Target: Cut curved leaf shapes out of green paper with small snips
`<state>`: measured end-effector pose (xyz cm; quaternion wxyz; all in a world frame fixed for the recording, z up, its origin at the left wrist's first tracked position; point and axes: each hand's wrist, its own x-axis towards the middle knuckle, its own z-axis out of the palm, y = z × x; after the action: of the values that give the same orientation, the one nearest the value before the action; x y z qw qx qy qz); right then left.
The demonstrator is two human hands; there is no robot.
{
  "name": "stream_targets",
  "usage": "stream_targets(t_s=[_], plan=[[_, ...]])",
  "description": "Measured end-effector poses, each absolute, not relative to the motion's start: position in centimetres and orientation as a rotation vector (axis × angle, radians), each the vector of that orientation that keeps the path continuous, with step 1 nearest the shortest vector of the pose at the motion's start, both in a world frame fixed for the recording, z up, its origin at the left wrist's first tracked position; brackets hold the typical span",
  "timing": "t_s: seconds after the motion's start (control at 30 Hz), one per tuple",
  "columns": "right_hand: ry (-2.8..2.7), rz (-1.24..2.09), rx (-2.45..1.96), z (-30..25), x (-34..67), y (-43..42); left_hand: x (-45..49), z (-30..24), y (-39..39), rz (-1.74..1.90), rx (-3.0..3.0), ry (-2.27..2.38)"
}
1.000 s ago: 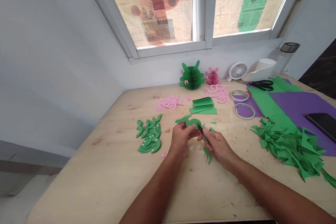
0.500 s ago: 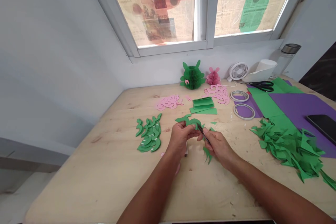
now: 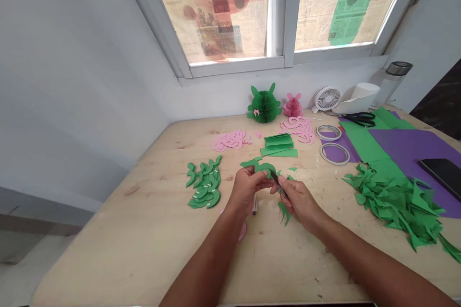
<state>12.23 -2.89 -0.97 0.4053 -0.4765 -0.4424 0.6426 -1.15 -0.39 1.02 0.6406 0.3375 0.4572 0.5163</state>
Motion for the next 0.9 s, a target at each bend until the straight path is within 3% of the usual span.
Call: stream_targets(t_s=[0.9], plan=[[-1.076,1.651,-1.194,-1.15,12.28,-2.94,-1.37,0.93,-0.33,1.177,0.775,0.999]])
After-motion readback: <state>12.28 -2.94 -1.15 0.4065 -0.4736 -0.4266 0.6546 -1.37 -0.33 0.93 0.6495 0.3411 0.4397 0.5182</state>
